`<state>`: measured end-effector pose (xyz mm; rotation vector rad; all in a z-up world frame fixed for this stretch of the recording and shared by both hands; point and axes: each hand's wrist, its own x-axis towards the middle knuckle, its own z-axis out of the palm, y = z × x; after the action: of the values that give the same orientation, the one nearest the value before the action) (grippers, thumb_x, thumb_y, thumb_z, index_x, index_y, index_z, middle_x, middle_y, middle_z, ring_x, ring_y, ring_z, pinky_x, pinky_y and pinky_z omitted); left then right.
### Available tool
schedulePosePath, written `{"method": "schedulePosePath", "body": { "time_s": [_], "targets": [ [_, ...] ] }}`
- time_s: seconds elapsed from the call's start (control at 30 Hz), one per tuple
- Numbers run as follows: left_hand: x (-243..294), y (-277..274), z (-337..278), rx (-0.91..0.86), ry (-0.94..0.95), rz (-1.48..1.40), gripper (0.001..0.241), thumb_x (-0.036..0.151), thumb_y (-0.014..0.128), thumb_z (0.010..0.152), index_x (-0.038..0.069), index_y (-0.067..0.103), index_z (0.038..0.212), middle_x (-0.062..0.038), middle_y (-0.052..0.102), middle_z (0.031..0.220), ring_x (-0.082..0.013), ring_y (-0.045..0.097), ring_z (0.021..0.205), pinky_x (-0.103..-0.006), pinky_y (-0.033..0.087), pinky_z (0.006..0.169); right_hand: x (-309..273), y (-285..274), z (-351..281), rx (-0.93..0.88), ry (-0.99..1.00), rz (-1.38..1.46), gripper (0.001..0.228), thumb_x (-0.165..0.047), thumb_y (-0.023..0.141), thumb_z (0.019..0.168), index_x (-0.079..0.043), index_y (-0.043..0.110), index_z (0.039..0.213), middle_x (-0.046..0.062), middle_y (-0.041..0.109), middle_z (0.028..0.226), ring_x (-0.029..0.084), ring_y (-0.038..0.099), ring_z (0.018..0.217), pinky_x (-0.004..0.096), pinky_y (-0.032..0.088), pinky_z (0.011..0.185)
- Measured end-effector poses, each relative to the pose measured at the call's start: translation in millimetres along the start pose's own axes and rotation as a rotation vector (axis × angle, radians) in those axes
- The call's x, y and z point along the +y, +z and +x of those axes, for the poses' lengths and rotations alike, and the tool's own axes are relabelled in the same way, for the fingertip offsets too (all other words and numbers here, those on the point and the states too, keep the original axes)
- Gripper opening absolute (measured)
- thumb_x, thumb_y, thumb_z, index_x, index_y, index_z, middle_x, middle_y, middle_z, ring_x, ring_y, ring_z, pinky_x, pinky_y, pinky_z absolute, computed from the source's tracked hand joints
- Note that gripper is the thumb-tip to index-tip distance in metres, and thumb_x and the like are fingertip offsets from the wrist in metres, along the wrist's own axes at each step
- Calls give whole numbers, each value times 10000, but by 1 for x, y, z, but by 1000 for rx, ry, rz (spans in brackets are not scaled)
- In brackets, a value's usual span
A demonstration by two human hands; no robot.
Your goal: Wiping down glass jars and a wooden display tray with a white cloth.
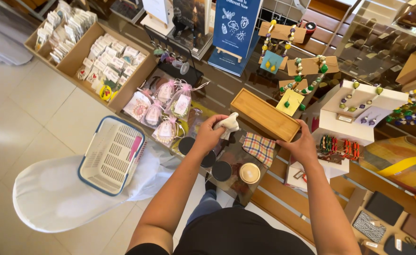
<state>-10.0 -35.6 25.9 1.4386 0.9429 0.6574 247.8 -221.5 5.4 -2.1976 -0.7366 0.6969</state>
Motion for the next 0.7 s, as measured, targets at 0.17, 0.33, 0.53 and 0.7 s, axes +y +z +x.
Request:
{"method": "schedulePosePath", "body": {
  "time_s": [0.17, 0.33, 0.53, 0.7],
  "targets": [
    [8, -1, -33, 49, -31, -50, 379, 29, 664, 801, 125, 768, 1152, -110, 753, 1023, -197, 678, 998, -378, 551, 899, -17, -13, -24, 7, -5, 35, 1056, -341, 968, 603, -215, 433, 1505, 218, 530, 1469, 413, 485, 1372, 531, 398, 1144],
    [34, -19, -53, 60, 30, -27, 387, 24, 679, 810, 106, 752, 1181, -151, 733, 1073, -237, 660, 1051, -415, 539, 930, -48, -30, -61, 62, -23, 75, 1051, -336, 974, 578, -258, 449, 1486, 193, 525, 1472, 418, 519, 1333, 517, 419, 1128],
    [78, -39, -85, 102, 275, -32, 324, 6, 676, 841, 104, 748, 1141, -146, 722, 1064, -234, 673, 1044, -409, 543, 940, -75, -43, -122, 142, -178, 126, 1019, -130, 964, 618, -125, 454, 1500, 321, 469, 1426, 573, 587, 1134, 541, 532, 962],
    [101, -74, -133, 68, 444, -40, 289, -10, 668, 882, 132, 752, 1119, -60, 675, 1092, -202, 649, 1087, -397, 514, 989, -88, -15, -188, 254, -236, 136, 1002, -170, 953, 628, -139, 441, 1489, 218, 503, 1425, 436, 654, 991, 507, 532, 864]
  ]
}}
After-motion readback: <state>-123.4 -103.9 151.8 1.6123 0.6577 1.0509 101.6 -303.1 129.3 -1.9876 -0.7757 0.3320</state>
